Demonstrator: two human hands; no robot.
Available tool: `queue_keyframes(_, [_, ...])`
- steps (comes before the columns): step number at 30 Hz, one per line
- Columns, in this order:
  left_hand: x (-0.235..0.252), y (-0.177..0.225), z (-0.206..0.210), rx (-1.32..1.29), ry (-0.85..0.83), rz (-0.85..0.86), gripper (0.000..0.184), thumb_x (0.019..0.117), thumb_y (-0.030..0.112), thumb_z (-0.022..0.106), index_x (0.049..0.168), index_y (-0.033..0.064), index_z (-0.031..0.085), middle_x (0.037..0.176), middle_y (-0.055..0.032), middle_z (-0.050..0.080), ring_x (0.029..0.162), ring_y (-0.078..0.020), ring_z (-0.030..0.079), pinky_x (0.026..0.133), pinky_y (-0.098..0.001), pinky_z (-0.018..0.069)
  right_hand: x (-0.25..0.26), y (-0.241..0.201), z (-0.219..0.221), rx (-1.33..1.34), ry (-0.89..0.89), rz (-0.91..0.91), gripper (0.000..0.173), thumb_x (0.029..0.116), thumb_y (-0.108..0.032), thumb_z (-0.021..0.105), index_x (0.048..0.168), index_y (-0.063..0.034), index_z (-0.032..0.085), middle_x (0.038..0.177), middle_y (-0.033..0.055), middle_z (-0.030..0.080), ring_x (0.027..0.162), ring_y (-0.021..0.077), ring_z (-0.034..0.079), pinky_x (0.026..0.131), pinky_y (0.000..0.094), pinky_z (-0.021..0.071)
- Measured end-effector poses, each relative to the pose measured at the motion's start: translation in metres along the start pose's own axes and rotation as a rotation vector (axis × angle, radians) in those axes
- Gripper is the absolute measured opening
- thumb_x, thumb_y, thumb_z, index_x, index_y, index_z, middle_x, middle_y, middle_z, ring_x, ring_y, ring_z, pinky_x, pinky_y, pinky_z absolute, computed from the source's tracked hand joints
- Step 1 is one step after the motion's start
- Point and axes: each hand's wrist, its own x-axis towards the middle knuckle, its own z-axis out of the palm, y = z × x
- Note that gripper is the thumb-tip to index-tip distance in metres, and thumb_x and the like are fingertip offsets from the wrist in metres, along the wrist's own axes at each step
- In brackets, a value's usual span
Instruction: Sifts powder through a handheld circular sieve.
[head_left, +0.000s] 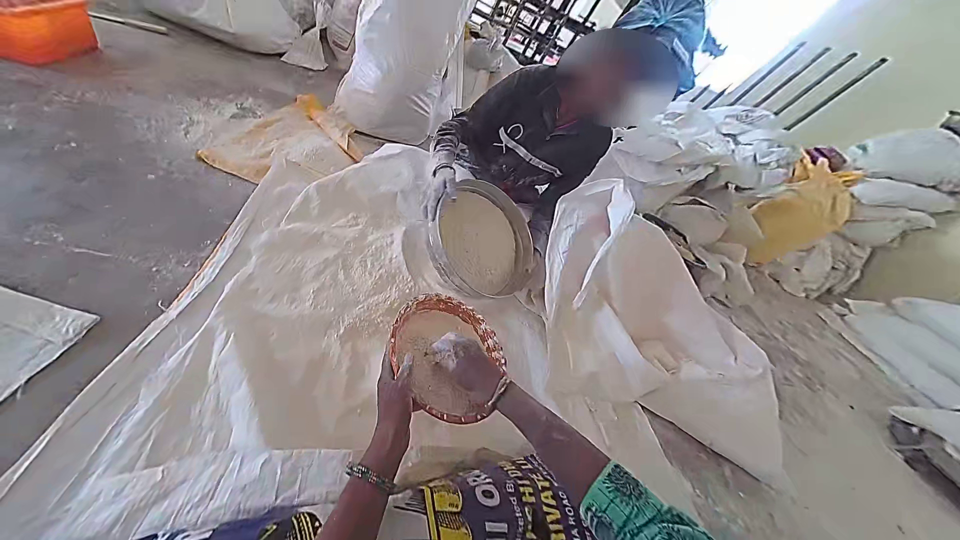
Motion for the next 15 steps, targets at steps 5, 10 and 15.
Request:
queue_keyframes(5, [0.005, -0.001, 0.003, -0.035, -0.002, -0.014, 0.055, 0.1081, 0.022, 0.047, 0.160, 0.0158, 0.028, 0.137, -0.0250, 0.054, 0.103, -0.0323, 0.064, 0.075, -0.0475, 0.0555, -0.024, 0.013, -0.014, -0.013, 0.280, -0.091, 0.037, 0.1005, -0.012, 0.055, 0.134, -0.0005, 0.065, 0.137, 0.0194, 0.065, 0.133, 0.0316, 0.059, 0.115, 0.0450, 0.0430])
queue_keyframes(10, [0.004, -0.007, -0.001, 0.015, -0.034, -0.045, 0.054, 0.1081, 0.023, 0.048, 0.159, 0.0157, 0.030, 0.137, -0.0246, 0.055, 0.105, -0.0331, 0.064, 0.077, -0.0485, 0.0555, -0.062, 0.039, 0.022, 0.089, 0.515, -0.026, 0.021, 0.0935, -0.007, 0.063, 0.106, 0.0000, 0.078, 0.120, 0.0197, 0.073, 0.125, 0.0382, 0.064, 0.110, 0.0503, 0.0473])
queue_keyframes(15, [-0.007, -0.013, -0.007, 0.090, -0.121, 0.000, 0.047, 0.1080, 0.023, 0.045, 0.152, 0.0087, 0.037, 0.116, -0.0179, 0.063, 0.084, -0.0211, 0.065, 0.064, -0.0368, 0.0550, -0.083, 0.098, 0.069, 0.489, 0.775, 0.141, 0.061, 0.0911, -0.017, 0.068, 0.141, 0.0117, 0.049, 0.143, 0.0291, 0.055, 0.133, 0.0331, 0.055, 0.112, 0.0449, 0.0471])
